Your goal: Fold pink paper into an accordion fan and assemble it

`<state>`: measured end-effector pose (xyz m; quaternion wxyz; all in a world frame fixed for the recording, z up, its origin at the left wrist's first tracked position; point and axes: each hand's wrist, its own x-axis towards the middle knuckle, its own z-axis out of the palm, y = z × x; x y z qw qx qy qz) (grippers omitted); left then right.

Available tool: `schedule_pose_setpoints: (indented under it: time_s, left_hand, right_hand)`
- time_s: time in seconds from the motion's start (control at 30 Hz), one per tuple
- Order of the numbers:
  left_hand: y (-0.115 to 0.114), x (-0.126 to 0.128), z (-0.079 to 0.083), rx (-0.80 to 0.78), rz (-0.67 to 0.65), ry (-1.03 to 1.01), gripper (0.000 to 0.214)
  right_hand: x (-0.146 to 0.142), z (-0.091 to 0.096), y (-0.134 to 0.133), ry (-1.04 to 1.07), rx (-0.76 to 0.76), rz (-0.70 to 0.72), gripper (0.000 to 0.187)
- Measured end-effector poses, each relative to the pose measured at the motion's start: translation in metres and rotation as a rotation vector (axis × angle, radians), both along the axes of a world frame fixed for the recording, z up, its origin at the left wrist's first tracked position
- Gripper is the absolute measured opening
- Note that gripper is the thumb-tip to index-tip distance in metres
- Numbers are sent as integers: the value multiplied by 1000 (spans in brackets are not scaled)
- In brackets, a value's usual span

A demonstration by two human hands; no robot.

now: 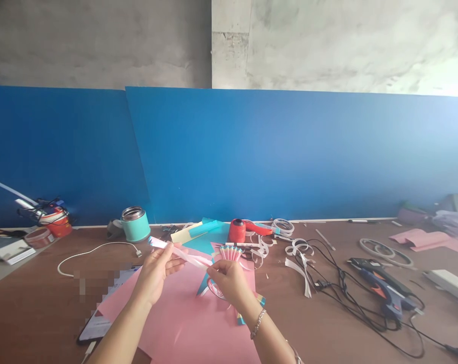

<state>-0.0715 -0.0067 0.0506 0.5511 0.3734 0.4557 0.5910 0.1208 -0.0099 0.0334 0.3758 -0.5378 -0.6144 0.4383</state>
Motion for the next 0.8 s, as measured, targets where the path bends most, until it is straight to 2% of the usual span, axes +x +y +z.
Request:
schedule_pose_setpoints:
  time_s: [0.53, 0.8]
  left_hand:
    - [-3, -1, 1, -13, -85, -34, 51]
    - [-2, 4, -1, -8, -95, -71, 54]
  right_hand:
    - [1, 0, 3, -70, 7, -21, 24]
    - [-2, -3, 3, 12, 0, -3, 28]
